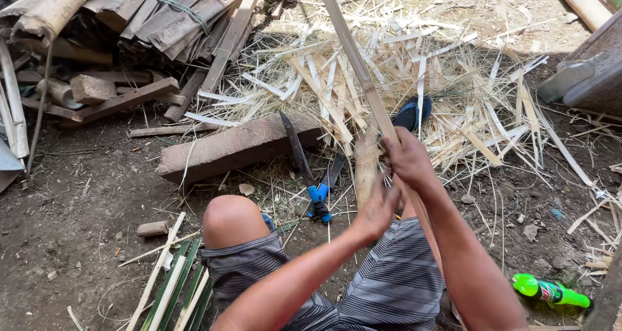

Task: The person splits long bamboo strips using a machete, repeatedly striking the material against a wooden block to separate thin slats. The person then gathers the split strips and ties them together with a thin cord.

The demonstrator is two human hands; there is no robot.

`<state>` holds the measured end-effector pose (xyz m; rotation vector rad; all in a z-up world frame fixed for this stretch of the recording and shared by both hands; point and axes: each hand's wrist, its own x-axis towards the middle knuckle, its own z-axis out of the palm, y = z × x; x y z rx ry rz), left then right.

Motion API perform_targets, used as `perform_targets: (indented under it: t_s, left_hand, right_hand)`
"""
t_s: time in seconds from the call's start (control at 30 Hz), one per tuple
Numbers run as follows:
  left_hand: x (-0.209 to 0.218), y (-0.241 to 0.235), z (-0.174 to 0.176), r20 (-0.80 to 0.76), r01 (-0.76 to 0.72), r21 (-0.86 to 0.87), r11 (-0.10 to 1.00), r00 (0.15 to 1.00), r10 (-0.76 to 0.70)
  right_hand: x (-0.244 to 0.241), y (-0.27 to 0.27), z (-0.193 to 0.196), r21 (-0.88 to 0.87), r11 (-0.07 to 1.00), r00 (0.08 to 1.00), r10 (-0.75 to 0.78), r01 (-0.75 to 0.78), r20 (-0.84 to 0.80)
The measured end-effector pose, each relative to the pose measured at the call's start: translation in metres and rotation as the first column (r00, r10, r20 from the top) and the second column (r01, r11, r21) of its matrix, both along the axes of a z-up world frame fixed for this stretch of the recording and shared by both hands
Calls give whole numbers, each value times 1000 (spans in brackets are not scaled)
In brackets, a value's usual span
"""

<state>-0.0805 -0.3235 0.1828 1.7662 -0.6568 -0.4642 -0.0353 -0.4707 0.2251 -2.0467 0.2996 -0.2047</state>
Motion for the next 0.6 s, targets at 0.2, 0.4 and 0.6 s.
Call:
perform_targets:
  t_s: [0.2,0.4,0.6]
  left_hand:
    - [-23,-36,-91,-727,-226,-336,914,679,-99]
    - [-8,-20,-131,-940,-399,-49,916,327,92]
    - [-43,-2,-99,-802,-404,92,910,512,308]
  right_hand:
    - [34,-21,-58,-52,997,973,49,-62,-224]
    - [-6,-14,-169,311,949,874,107,53,-474]
    - [16,11,-195,692,715,960,112,101,-256]
